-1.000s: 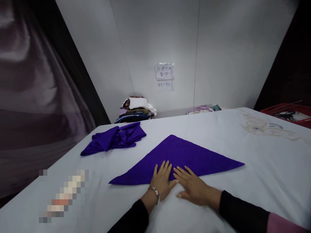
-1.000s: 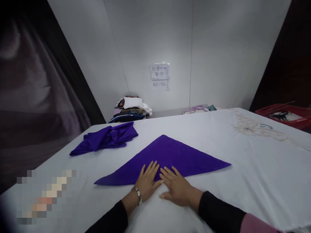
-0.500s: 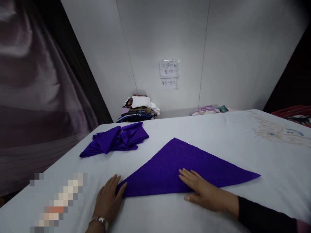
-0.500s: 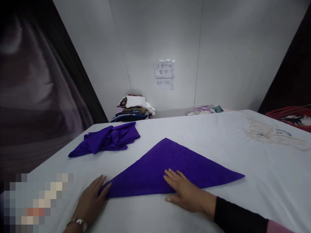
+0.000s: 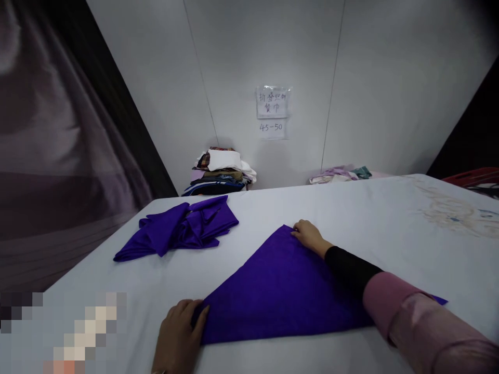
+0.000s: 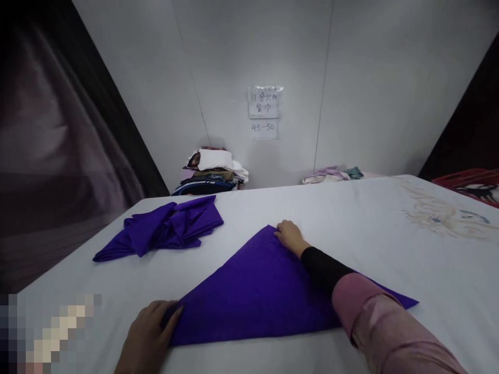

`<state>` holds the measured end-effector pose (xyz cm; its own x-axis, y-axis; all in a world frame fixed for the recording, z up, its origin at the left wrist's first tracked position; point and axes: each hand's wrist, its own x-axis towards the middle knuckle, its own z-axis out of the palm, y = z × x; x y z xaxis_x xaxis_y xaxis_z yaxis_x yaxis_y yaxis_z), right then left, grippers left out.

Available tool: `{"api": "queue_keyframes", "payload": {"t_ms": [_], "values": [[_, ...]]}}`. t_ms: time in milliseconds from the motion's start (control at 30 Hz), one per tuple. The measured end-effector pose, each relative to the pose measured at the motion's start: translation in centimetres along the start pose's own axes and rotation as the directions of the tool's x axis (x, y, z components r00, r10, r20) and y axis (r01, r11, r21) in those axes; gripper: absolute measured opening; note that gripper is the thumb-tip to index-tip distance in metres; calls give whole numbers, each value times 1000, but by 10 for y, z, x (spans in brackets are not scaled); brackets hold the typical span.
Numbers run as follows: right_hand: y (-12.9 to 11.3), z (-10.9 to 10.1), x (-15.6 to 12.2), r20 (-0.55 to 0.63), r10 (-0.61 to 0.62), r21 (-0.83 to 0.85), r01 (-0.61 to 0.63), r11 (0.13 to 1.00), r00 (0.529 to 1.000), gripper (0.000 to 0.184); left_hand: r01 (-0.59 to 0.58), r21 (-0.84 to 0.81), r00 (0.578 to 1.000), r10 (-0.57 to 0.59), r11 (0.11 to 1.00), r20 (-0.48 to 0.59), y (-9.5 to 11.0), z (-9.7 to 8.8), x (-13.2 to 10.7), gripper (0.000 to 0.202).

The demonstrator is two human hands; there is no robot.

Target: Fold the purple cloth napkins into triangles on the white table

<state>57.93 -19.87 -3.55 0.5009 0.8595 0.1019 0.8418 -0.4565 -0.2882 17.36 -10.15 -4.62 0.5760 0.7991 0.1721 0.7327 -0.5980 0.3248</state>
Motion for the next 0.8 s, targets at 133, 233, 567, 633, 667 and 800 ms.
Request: {"api": "queue_keyframes", "payload": {"t_ms": [133, 233, 567, 633, 667, 800], "values": [[-2, 6, 2, -13, 21, -32, -21, 999, 1000, 19, 15, -28, 1000, -15, 1000, 14, -1, 0, 0, 40], [0, 7, 2, -26, 16, -41, -17, 999, 1000, 20, 33, -30, 999, -32, 999, 26, -4, 0, 1, 39], [-9, 6, 6, -61, -52, -34, 50, 998, 997, 22, 164, -30, 984, -161, 986, 80, -13, -10, 0, 45], [-12, 8, 9, -61, -54, -35, 52, 998, 997, 22, 174, -35, 981, -170, 984, 90, -13, -11, -1, 46], [-12, 9, 11, -59, -50, -36, 47, 998, 997, 21, 177, -36, 980, -173, 984, 95, -13, -11, -1, 45], [-11, 15, 18, -51, -29, -45, 27, 999, 998, 19, 184, -26, 977, -181, 982, 110, -14, -13, -1, 44]]}}
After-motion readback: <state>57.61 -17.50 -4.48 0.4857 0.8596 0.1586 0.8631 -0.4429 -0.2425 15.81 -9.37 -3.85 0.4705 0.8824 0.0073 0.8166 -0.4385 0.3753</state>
